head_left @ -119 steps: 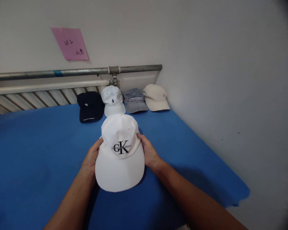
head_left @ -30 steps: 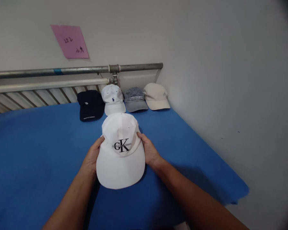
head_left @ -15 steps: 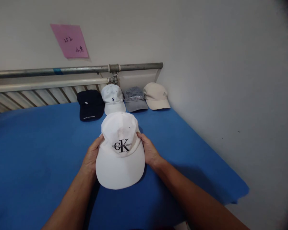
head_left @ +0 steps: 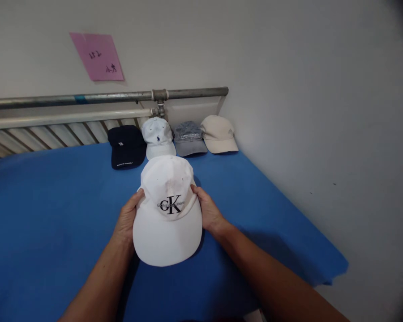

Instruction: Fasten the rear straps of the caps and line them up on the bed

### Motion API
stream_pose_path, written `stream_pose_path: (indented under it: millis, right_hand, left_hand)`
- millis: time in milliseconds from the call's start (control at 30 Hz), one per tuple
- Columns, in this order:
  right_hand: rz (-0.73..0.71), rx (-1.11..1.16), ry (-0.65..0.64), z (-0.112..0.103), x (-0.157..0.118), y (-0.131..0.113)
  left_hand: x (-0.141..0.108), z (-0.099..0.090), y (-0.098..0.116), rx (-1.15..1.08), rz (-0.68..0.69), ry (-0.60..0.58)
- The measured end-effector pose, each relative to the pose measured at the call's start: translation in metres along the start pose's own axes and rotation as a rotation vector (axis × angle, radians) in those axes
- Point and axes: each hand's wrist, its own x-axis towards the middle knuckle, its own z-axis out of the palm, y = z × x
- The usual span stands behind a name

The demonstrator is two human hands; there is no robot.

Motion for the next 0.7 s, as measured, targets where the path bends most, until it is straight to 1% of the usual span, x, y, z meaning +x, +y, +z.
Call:
stream_pose_path:
  millis: [167, 367, 567, 700]
  right_hand:
    - [0.02, 0.004, 0.005, -0.001, 0.001, 0.0]
    - [0.005, 0.029, 0.009, 0.002, -0.001, -0.001]
    - [-0.02, 0.026, 0.023, 0.007, -0.006, -0.003]
    - [-0.027, 0.036, 0.008, 0.008, -0.009, -0.004]
  left_hand:
    - [0.0, 0.0, 0.001, -0.021, -0.032, 0.0]
    - [-0.001, 0.0, 0.001, -0.031, -0.001, 0.017]
    - [-0.009, 0.003, 0.001, 0.036, 0.022, -0.056]
    - [-0.014, 0.003, 0.001, 0.048, 0.021, -0.071]
